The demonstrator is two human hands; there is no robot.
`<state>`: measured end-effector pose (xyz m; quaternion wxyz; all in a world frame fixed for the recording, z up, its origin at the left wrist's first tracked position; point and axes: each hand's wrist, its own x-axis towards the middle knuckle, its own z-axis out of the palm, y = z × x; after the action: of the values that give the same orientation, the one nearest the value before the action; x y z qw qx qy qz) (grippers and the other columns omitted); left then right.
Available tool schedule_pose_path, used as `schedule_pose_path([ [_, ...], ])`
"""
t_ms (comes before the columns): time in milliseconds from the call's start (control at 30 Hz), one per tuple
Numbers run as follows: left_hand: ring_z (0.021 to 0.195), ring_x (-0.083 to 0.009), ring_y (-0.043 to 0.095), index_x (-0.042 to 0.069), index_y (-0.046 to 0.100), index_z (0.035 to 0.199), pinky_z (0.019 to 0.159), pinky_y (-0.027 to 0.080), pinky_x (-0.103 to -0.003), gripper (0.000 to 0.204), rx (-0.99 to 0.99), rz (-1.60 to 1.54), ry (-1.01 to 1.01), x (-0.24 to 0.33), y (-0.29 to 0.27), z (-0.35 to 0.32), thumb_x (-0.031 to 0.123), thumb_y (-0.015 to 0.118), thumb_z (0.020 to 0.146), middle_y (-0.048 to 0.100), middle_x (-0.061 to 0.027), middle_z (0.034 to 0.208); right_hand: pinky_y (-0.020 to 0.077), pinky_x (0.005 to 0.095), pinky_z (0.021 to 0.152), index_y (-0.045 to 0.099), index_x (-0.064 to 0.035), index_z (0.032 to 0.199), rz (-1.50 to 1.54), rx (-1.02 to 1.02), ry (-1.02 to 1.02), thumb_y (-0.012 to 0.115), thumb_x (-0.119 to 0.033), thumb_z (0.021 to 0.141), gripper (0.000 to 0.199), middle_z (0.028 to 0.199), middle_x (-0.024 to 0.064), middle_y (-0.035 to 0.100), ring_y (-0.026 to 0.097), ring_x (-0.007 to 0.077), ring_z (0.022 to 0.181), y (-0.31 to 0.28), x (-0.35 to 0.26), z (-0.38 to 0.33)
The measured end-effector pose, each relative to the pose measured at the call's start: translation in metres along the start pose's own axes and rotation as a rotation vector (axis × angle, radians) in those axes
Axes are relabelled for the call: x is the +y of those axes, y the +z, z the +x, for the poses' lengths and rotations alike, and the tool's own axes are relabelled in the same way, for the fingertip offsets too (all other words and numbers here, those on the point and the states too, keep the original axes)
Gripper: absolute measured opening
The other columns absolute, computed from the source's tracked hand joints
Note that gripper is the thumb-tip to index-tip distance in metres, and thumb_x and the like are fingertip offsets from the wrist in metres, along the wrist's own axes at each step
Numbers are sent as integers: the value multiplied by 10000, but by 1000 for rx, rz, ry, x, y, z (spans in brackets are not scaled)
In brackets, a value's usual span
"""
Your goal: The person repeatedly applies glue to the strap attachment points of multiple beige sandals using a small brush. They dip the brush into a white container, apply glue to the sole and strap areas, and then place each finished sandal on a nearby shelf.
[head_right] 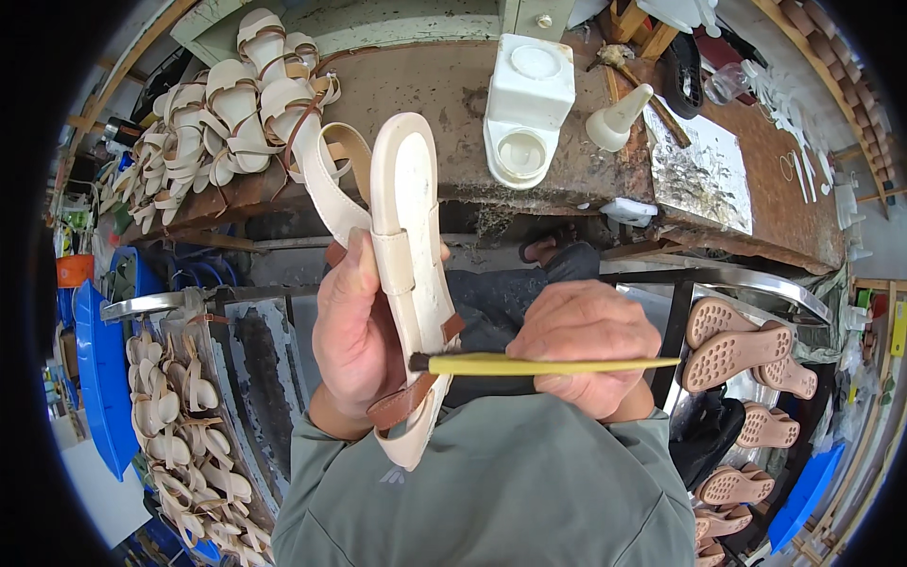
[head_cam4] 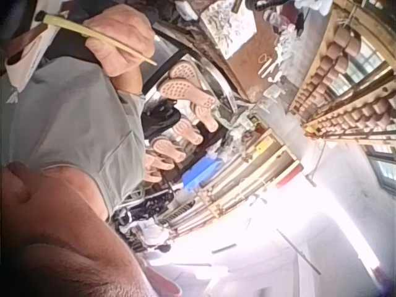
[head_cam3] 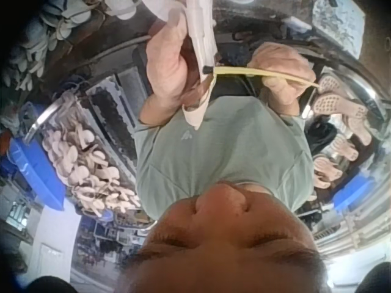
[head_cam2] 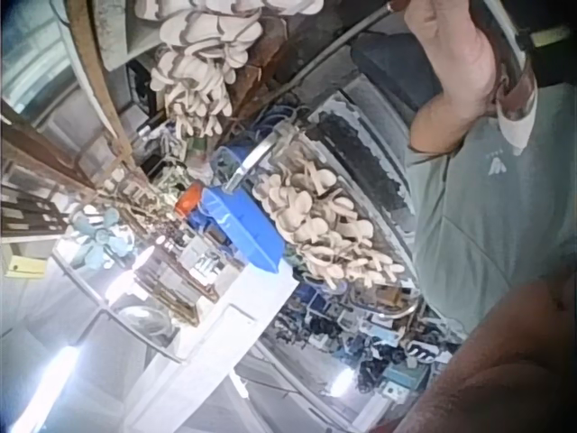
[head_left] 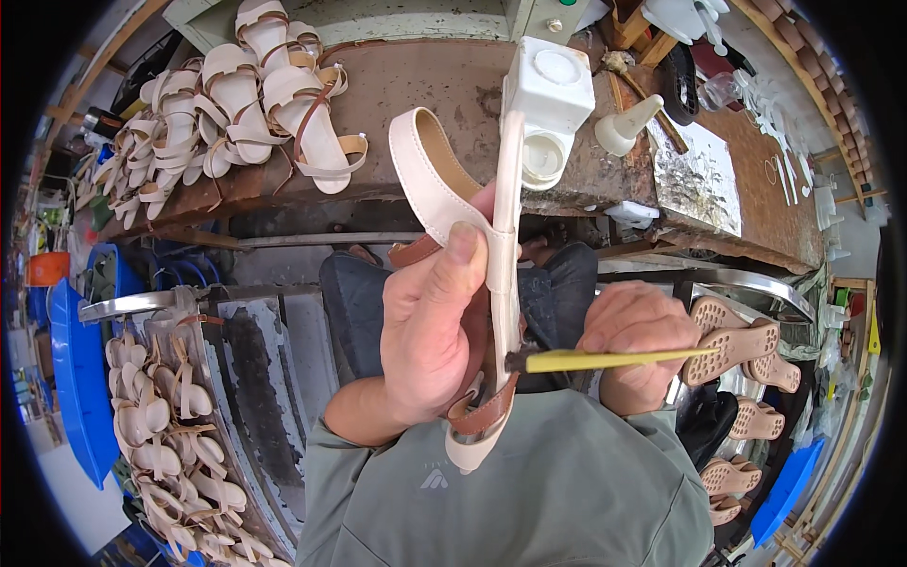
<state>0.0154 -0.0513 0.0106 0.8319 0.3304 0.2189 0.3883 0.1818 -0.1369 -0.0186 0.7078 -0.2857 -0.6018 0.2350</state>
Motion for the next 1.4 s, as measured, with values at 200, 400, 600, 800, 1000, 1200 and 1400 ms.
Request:
schedule_pose_path([
  [200,669,-156,601,-60,551,1092,579,499,-272,497,-6,116,74,1,0,0,370,328,981,616,-123,914,500,319,484,641,42,789,104,32,63,709,-87,747,152,674,131,630,636,239,552,2,-7,2],
  [400,629,-182,608,-62,534,1110,548,518,-296,493,22,151,115,-3,1,-1,368,332,977,612,-139,923,489,314,498,650,37,797,43,102,152,706,-108,758,160,665,133,640,621,229,547,3,-5,13],
  [600,643,-186,612,-54,515,1139,565,526,-301,484,21,88,87,-4,3,-1,365,334,977,612,-139,940,500,326,501,639,46,827,-67,92,13,706,-107,757,181,712,145,642,619,235,551,-1,3,7],
  [800,624,-91,526,-117,440,1246,524,411,-214,464,42,-17,58,1,12,-1,263,388,985,587,-87,804,500,332,466,638,46,806,54,-51,-58,686,-47,730,129,712,153,640,626,254,541,-7,-5,-3],
  [1000,666,-114,549,-101,403,1284,548,456,-235,484,36,2,77,-3,13,-4,277,389,983,573,-100,908,496,331,504,625,61,825,-145,57,-55,661,-35,725,143,731,163,647,621,244,569,-2,0,16],
  [1200,669,-126,562,-95,405,1282,570,482,-252,483,20,-42,33,1,12,-5,283,386,982,581,-120,918,494,333,485,616,68,842,-262,50,-83,635,0,689,169,721,164,646,604,247,551,-4,-7,8],
  [1400,719,-162,599,-93,465,1205,586,503,-280,471,-46,-239,-45,-6,7,-5,306,342,988,589,-148,976,505,331,518,630,57,848,-235,59,-115,607,23,703,150,729,152,647,619,246,589,-1,2,36],
])
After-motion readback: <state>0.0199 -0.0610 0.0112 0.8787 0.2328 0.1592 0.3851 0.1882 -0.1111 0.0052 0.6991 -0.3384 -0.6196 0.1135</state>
